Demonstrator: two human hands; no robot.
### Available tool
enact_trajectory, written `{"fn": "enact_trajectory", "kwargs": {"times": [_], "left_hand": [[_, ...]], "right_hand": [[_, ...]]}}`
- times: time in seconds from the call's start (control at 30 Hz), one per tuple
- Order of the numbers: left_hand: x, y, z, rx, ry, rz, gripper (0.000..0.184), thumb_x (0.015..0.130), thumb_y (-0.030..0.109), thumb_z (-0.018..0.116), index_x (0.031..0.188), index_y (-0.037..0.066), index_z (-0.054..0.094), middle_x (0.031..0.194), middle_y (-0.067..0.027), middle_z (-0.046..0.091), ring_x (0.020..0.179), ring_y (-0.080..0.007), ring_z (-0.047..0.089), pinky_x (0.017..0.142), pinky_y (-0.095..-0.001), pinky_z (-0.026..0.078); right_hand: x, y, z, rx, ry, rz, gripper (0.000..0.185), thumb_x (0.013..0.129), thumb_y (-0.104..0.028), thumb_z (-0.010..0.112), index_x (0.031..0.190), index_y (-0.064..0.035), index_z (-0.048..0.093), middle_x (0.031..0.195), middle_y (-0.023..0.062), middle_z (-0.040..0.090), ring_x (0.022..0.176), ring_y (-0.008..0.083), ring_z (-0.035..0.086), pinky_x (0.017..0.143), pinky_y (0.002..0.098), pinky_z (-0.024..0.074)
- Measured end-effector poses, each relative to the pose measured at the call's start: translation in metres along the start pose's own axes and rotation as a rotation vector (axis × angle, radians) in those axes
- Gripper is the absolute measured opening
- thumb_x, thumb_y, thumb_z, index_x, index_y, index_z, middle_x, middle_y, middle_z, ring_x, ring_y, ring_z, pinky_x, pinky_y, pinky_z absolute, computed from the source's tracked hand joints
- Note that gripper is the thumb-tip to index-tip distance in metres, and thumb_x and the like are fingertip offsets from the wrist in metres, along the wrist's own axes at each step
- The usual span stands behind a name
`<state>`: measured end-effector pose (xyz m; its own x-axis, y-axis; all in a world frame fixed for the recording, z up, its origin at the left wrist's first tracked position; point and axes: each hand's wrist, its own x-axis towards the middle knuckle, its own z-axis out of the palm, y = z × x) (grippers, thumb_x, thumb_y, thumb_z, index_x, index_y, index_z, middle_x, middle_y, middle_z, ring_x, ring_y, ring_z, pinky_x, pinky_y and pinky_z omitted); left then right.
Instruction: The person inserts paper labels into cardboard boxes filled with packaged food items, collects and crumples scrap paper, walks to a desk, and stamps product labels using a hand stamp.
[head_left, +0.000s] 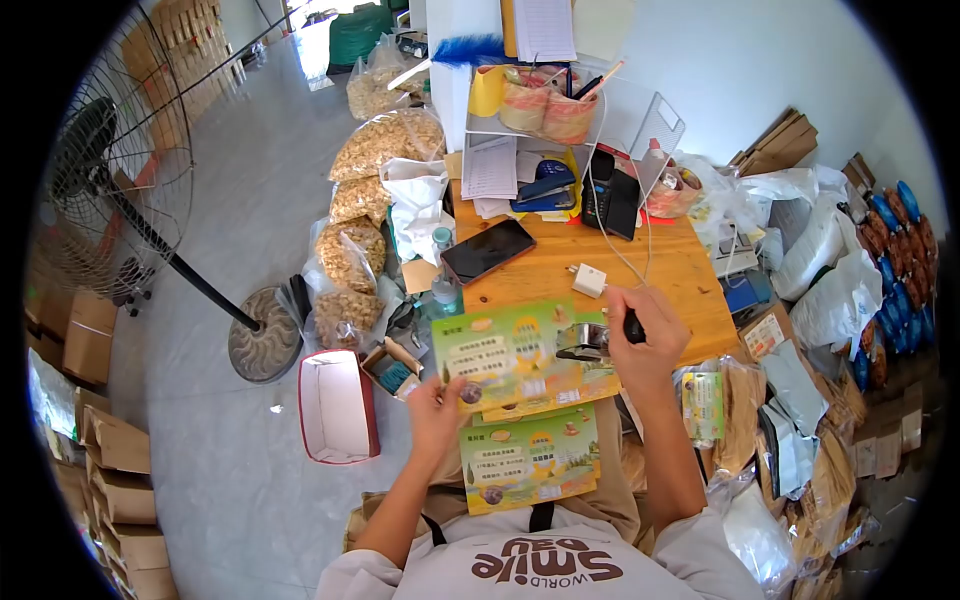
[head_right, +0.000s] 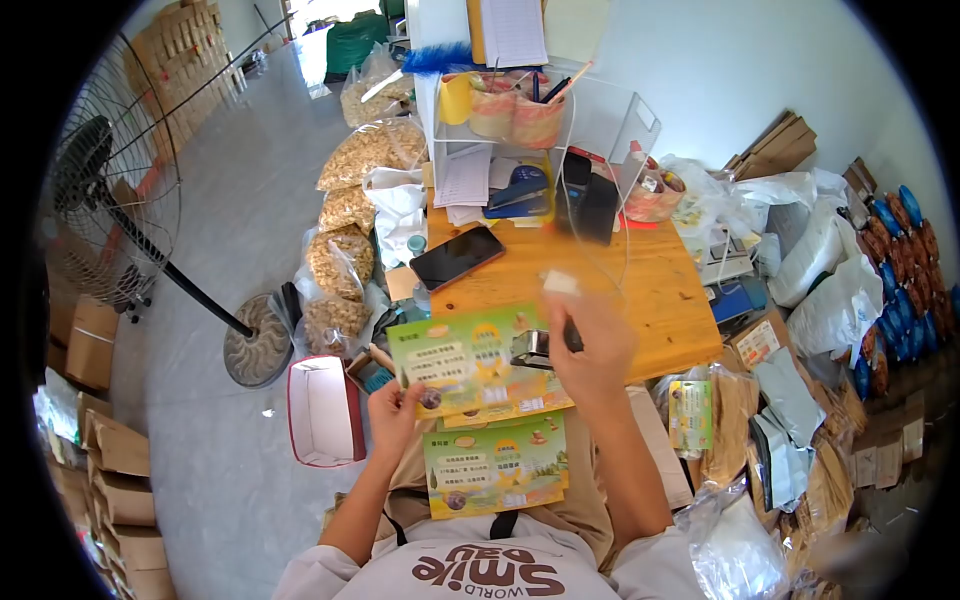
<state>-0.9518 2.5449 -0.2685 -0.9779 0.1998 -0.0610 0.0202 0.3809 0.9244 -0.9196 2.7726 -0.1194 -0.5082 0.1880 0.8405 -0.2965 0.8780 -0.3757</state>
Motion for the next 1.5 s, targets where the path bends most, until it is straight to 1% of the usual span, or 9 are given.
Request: {"fn": "enact_trajectory", "kwargs": {"times": [0.1, 0.17, 0.3, 0.4, 0.57, 0.67, 0.87, 1.17, 1.5], "left_hand": [[-0.003, -0.013, 0.005, -0.28, 0.155, 0.168, 0.019, 0.083, 0.016, 0.06, 0.083, -0.003, 0.064, 0.057, -0.0044, 0.057, 0.047, -0.0054, 0.045, 0.043, -0.0242, 0.034], [-0.02, -0.001, -0.004, -0.357, -0.207, -0.084, 0.018, 0.086, 0.015, 0.057, 0.089, -0.002, 0.063, 0.063, -0.0009, 0.06, 0.05, -0.0036, 0.047, 0.044, -0.0219, 0.036], [-0.063, -0.004, 0.002, -0.443, -0.337, -0.199, 0.018, 0.088, 0.015, 0.054, 0.094, 0.0, 0.062, 0.068, 0.0028, 0.06, 0.052, -0.0015, 0.047, 0.044, -0.0206, 0.037], [-0.089, -0.011, -0.002, -0.408, -0.389, -0.305, 0.022, 0.088, 0.018, 0.053, 0.091, -0.002, 0.06, 0.066, -0.0029, 0.06, 0.051, -0.0058, 0.049, 0.044, -0.0248, 0.039], [-0.096, 0.015, -0.025, 0.612, -0.518, -0.005, 0.029, 0.083, 0.028, 0.059, 0.075, 0.001, 0.063, 0.06, -0.0139, 0.059, 0.05, -0.0243, 0.057, 0.046, -0.032, 0.044], [-0.076, 0.029, -0.038, 0.688, -0.42, -0.09, 0.033, 0.079, 0.032, 0.062, 0.065, 0.002, 0.062, 0.058, -0.0154, 0.058, 0.052, -0.0304, 0.056, 0.048, -0.0361, 0.043], [-0.024, 0.026, -0.033, 0.405, -0.136, 0.003, 0.03, 0.078, 0.032, 0.064, 0.07, 0.003, 0.059, 0.055, -0.0105, 0.056, 0.049, -0.0243, 0.055, 0.047, -0.0349, 0.04], [0.013, 0.003, 0.018, 0.208, -0.117, -0.014, 0.037, 0.075, 0.032, 0.069, 0.062, 0.0, 0.054, 0.05, -0.0074, 0.052, 0.044, -0.0164, 0.048, 0.044, -0.0299, 0.037], [0.013, -0.006, 0.023, 0.016, -0.075, -0.075, 0.031, 0.073, 0.021, 0.071, 0.06, -0.001, 0.053, 0.048, -0.0056, 0.052, 0.041, -0.008, 0.043, 0.039, -0.0258, 0.033]], "right_hand": [[-0.001, 0.0, -0.009, -0.036, 0.019, 0.048, 0.009, 0.071, 0.007, 0.064, 0.076, 0.0002, 0.062, 0.063, 0.0077, 0.054, 0.052, 0.0155, 0.049, 0.046, 0.0251, 0.0365], [-0.002, 0.003, -0.01, -0.083, -0.018, 0.052, 0.014, 0.069, 0.005, 0.063, 0.08, -0.0042, 0.063, 0.068, 0.0084, 0.058, 0.054, 0.0204, 0.054, 0.05, 0.0267, 0.0427], [-0.005, 0.016, 0.011, -0.044, -0.033, -0.067, 0.011, 0.069, 0.004, 0.063, 0.077, -0.0044, 0.062, 0.065, 0.0073, 0.056, 0.052, 0.0207, 0.053, 0.048, 0.0281, 0.0411], [-0.01, 0.016, 0.032, -0.027, -0.134, -0.141, 0.01, 0.068, 0.004, 0.065, 0.074, -0.0025, 0.062, 0.06, 0.0064, 0.051, 0.05, 0.0209, 0.051, 0.044, 0.028, 0.0374], [-0.024, 0.024, 0.075, 0.017, -0.213, -0.17, 0.007, 0.07, -0.001, 0.066, 0.071, -0.0041, 0.06, 0.061, 0.0059, 0.052, 0.052, 0.0218, 0.053, 0.044, 0.0293, 0.0399], [-0.029, 0.025, 0.089, -0.01, -0.271, -0.186, 0.012, 0.072, -0.007, 0.064, 0.066, -0.0058, 0.055, 0.061, 0.0049, 0.05, 0.056, 0.0212, 0.052, 0.046, 0.032, 0.04], [-0.023, 0.027, 0.09, -0.016, -0.349, -0.207, 0.012, 0.069, -0.004, 0.067, 0.067, -0.004, 0.056, 0.06, 0.0064, 0.05, 0.058, 0.024, 0.05, 0.051, 0.0334, 0.0388], [-0.038, 0.025, 0.094, 0.077, -0.215, -0.132, 0.011, 0.066, -0.001, 0.068, 0.069, -0.0018, 0.057, 0.061, 0.0081, 0.05, 0.058, 0.0263, 0.049, 0.053, 0.036, 0.0368], [0.006, 0.003, -0.005, -0.053, 0.006, -0.05, 0.01, 0.068, 0.005, 0.065, 0.075, -0.0011, 0.061, 0.063, 0.0079, 0.052, 0.056, 0.023, 0.048, 0.05, 0.0315, 0.0361]]}}
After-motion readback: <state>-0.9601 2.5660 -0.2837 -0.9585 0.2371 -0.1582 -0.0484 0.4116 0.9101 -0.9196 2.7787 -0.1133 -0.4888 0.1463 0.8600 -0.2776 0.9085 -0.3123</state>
